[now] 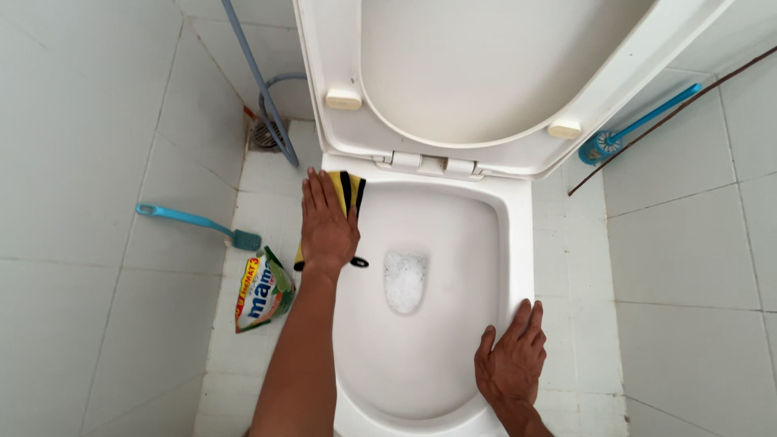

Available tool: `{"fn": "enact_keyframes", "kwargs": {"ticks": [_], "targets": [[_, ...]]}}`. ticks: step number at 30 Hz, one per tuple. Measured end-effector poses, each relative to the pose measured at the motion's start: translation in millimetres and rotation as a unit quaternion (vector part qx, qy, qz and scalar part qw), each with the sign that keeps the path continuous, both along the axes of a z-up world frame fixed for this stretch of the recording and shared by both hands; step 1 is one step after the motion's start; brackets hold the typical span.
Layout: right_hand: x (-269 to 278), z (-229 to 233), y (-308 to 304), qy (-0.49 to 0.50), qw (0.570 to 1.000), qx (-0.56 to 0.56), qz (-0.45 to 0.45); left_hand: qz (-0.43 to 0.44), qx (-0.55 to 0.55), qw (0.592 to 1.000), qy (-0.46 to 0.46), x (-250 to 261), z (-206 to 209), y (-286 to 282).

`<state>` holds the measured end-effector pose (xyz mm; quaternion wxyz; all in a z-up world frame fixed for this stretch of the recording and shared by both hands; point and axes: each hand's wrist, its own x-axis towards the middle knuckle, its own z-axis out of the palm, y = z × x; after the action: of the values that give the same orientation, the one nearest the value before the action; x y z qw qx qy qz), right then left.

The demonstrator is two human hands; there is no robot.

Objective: The person rinses the toilet bowl with a handheld bidet sprayer, then wipes the exterior of the toilet bowl and the underside of the seat with a yellow cloth. The person is wearing red flip-flops.

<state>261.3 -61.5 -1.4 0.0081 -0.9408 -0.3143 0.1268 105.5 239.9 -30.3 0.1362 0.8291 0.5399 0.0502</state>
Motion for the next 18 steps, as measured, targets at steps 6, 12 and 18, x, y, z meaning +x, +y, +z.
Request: {"fn": "enact_keyframes", "kwargs": {"ticks": [6,12,18], "targets": [[1,2,-4,0.0,1.0,0.014,0.009,-0.02,0.012,1.0,0.007,-24,4,-38],[-2,1,-7,-0.003,1.0,0.018,0.005,-0.018,0.042,0.999,0.012,-58,15,-103],[-1,4,-6,-0.01,1.0,0.02,-0.001,0.032,0.018,0.999,-0.037,-91,29,-187]]}}
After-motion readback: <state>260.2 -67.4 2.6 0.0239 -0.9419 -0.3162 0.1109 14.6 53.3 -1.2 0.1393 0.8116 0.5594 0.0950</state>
